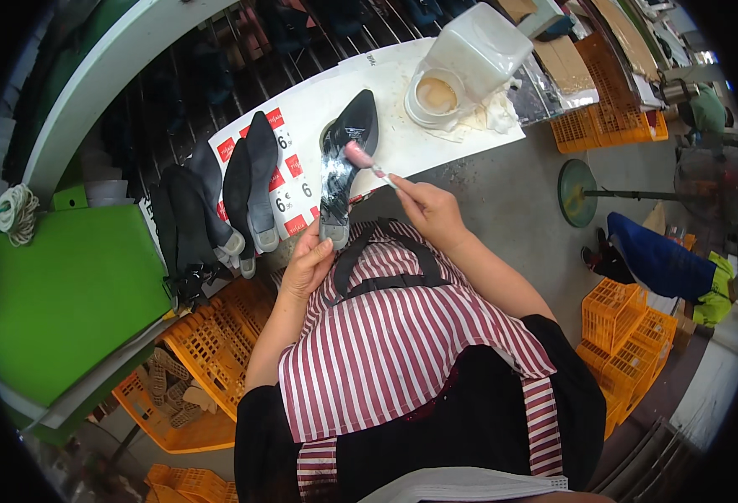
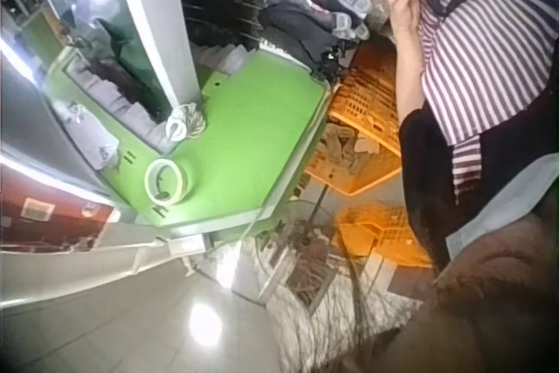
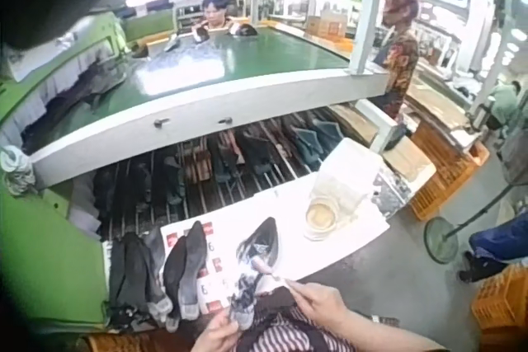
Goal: The person applies adhesive to shoe soles using a brush dipped into a container and places the soles onto a conveyor belt.
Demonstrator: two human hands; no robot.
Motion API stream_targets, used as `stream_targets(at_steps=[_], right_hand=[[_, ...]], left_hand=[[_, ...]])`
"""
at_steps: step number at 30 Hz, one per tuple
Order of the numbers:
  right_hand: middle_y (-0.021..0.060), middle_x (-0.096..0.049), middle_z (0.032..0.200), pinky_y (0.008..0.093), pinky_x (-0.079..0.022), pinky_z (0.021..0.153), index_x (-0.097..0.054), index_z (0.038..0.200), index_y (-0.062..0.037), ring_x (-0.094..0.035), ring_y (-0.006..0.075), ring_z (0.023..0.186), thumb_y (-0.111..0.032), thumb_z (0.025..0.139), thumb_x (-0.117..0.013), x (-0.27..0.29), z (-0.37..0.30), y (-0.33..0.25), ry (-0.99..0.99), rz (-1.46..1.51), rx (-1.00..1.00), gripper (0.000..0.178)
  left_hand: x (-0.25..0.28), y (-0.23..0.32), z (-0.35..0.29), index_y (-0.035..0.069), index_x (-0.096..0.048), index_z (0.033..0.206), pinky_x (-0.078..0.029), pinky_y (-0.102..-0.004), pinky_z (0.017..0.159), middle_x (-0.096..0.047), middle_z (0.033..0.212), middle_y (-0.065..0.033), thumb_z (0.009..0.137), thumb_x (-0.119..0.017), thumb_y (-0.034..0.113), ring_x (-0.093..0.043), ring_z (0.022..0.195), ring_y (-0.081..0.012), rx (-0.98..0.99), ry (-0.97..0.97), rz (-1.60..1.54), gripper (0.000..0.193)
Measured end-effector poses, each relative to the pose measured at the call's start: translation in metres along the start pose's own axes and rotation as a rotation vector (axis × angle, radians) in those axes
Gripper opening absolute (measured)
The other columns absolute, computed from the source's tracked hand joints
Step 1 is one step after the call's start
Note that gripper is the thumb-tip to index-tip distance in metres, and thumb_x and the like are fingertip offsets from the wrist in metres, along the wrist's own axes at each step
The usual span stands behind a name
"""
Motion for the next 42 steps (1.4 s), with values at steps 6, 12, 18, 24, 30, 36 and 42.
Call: stream_targets(at_steps=[6,12,18,24,30,36,42], right_hand=[[0.0147,-0.061,0.075,0.0301,-0.047,0.059,-0.062,0.112,-0.0111,-0.058,0.0232,0.061,-0.011,0.084,-0.058,0.025,0.0,0.074,0.12,0.0,-0.19,0.028],[0.0108,-0.059,0.07,0.0347,-0.047,0.057,-0.063,0.108,-0.018,-0.059,0.0278,0.063,-0.017,0.082,-0.058,0.001,0.014,0.006,-0.057,-0.098,0.083,0.027],[0.0156,-0.064,0.084,0.0326,-0.049,0.064,-0.064,0.108,-0.0154,-0.063,0.0282,0.071,-0.014,0.083,-0.058,0.031,0.033,0.08,0.11,-0.05,-0.129,0.026],[0.0157,-0.064,0.088,0.0312,-0.049,0.067,-0.062,0.111,-0.0138,-0.062,0.027,0.073,-0.012,0.083,-0.058,-0.005,0.044,0.052,-0.111,-0.096,-0.041,0.029],[0.018,-0.064,0.086,0.0304,-0.048,0.063,-0.063,0.108,-0.0121,-0.063,0.0252,0.072,-0.016,0.085,-0.057,0.024,0.069,0.075,0.071,0.076,-0.112,0.024],[0.017,-0.062,0.081,0.0378,-0.047,0.062,-0.064,0.106,-0.0138,-0.06,0.0335,0.073,-0.017,0.084,-0.057,0.031,0.076,0.09,0.171,-0.041,-0.054,0.024],[0.0203,-0.064,0.089,0.03,-0.048,0.068,-0.062,0.108,-0.0036,-0.065,0.0261,0.079,-0.009,0.085,-0.056,0.065,0.063,0.045,0.271,0.199,0.007,0.024]], left_hand=[[0.005,-0.003,-0.004,-0.002,-0.035,0.132,-0.026,-0.032,0.104,-0.048,0.127,-0.0101,0.082,-0.06,0.01,-0.043,0.119,-0.019,-0.023,0.028,0.003,0.057],[0.004,-0.001,-0.008,-0.002,-0.037,0.13,-0.027,-0.0324,0.103,-0.05,0.125,-0.0099,0.082,-0.06,0.011,-0.044,0.118,-0.0192,-0.032,0.025,0.014,0.055],[0.004,0.004,-0.012,-0.002,-0.039,0.129,-0.028,-0.0325,0.102,-0.052,0.122,-0.0094,0.083,-0.059,0.012,-0.045,0.116,-0.019,-0.054,0.04,-0.018,0.052],[0.013,0.005,-0.016,-0.002,-0.039,0.129,-0.027,-0.0327,0.103,-0.052,0.123,-0.0099,0.083,-0.06,0.015,-0.045,0.116,-0.0196,-0.066,0.064,-0.015,0.053],[0.022,0.007,-0.012,-0.002,-0.038,0.13,-0.026,-0.033,0.104,-0.051,0.124,-0.0105,0.083,-0.06,0.015,-0.045,0.117,-0.0204,-0.07,0.079,-0.017,0.055],[0.03,0.011,-0.016,0.002,-0.032,0.135,-0.037,-0.0323,0.095,-0.053,0.12,-0.009,0.083,-0.056,0.006,-0.05,0.11,-0.0185,-0.086,0.109,-0.054,0.057],[-0.015,0.081,-0.036,-0.006,-0.035,0.13,-0.023,-0.0386,0.106,-0.043,0.131,-0.0196,0.075,-0.067,0.023,-0.042,0.122,-0.0278,-0.183,-0.049,0.104,0.069]])
Point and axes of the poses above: each hand's wrist, its own z-axis towards the middle knuckle, its own x-axis out of the back of the hand, y = z × x, the point moved 10 cm from there along z, towards the middle knuckle
